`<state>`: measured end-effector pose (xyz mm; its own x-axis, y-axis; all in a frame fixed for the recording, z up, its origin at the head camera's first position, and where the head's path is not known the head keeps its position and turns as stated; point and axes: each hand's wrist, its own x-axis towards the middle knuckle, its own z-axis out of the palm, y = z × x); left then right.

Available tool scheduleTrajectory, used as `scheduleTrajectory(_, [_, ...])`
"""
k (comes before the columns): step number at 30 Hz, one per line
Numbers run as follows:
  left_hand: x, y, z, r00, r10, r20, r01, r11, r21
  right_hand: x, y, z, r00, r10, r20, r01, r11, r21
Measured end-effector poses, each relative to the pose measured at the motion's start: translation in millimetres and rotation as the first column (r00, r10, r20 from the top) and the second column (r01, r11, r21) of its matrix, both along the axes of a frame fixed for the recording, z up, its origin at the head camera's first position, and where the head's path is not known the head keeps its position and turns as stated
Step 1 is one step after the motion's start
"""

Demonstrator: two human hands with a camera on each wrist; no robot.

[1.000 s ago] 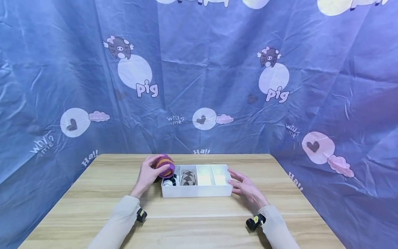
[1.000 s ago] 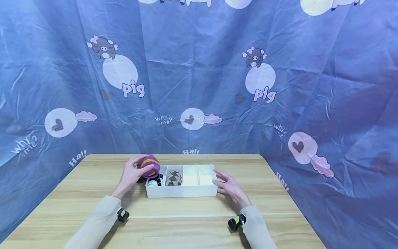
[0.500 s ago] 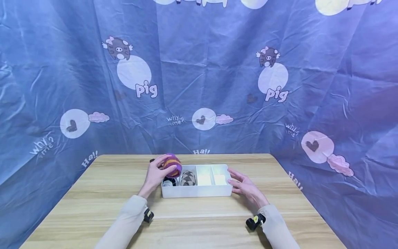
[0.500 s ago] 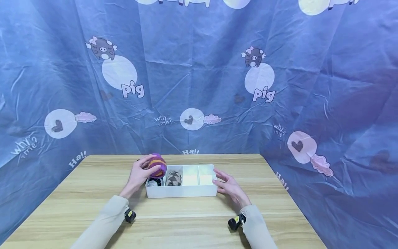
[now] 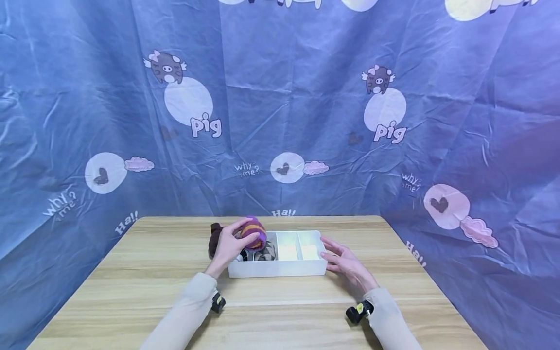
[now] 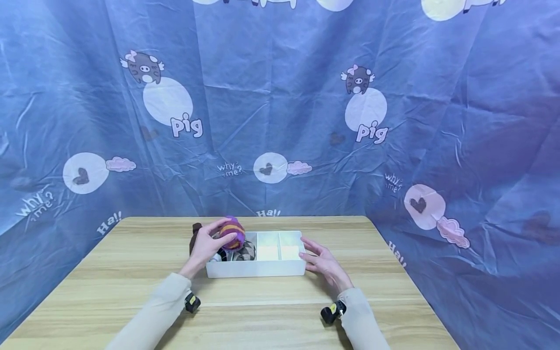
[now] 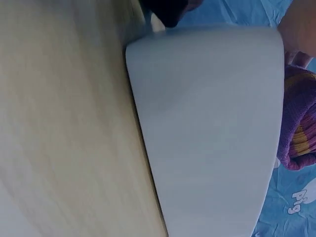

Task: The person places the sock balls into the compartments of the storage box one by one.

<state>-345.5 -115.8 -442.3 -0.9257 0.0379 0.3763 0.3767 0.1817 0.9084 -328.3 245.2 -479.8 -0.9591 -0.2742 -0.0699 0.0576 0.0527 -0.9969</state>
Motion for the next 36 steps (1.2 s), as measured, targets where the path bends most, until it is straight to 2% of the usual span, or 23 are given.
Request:
scheduleTrajectory(6, [0.8, 10, -7.5, 1.000, 0.009, -0.027, -0.009, 1.000, -0.013, 0.0, -1, 0.4, 1.000, -0.004, 0.003, 0.004, 1.000, 0.010])
scheduleTrajectory(11, [-0.2, 19, -10.7, 0.998, -0.020, -0.055, 0.021, 1.000, 0.020, -0.1, 0, 1.5, 1.000, -0.001, 0.012, 0.001, 1.000, -0.012])
scheduleTrajectory(17, [-2.0, 30, -6.8, 0.997, -0.034, -0.063, 0.037, 0.998, 0.055, -0.7, 2, 2.1, 1.000, 0.005, 0.013, -0.004, 1.000, -0.011])
scheduleTrajectory(21, [-3.7, 36, -5.3, 0.998, -0.020, -0.061, 0.023, 0.998, 0.053, -0.4, 2, 2.6, 1.000, 0.000, 0.016, 0.000, 1.000, -0.007])
scheduleTrajectory(27, [-6.7, 45, -5.6, 1.000, -0.006, -0.029, 0.008, 0.998, 0.068, 0.6, 0, 2.8, 1.000, -0.003, 0.022, 0.003, 1.000, -0.010])
scheduleTrajectory(36, [-6.0, 62, -4.2, 0.999, 0.002, -0.039, -0.002, 1.000, 0.008, 1.7, -2, 2.8, 1.000, -0.014, 0.023, 0.015, 1.000, -0.013])
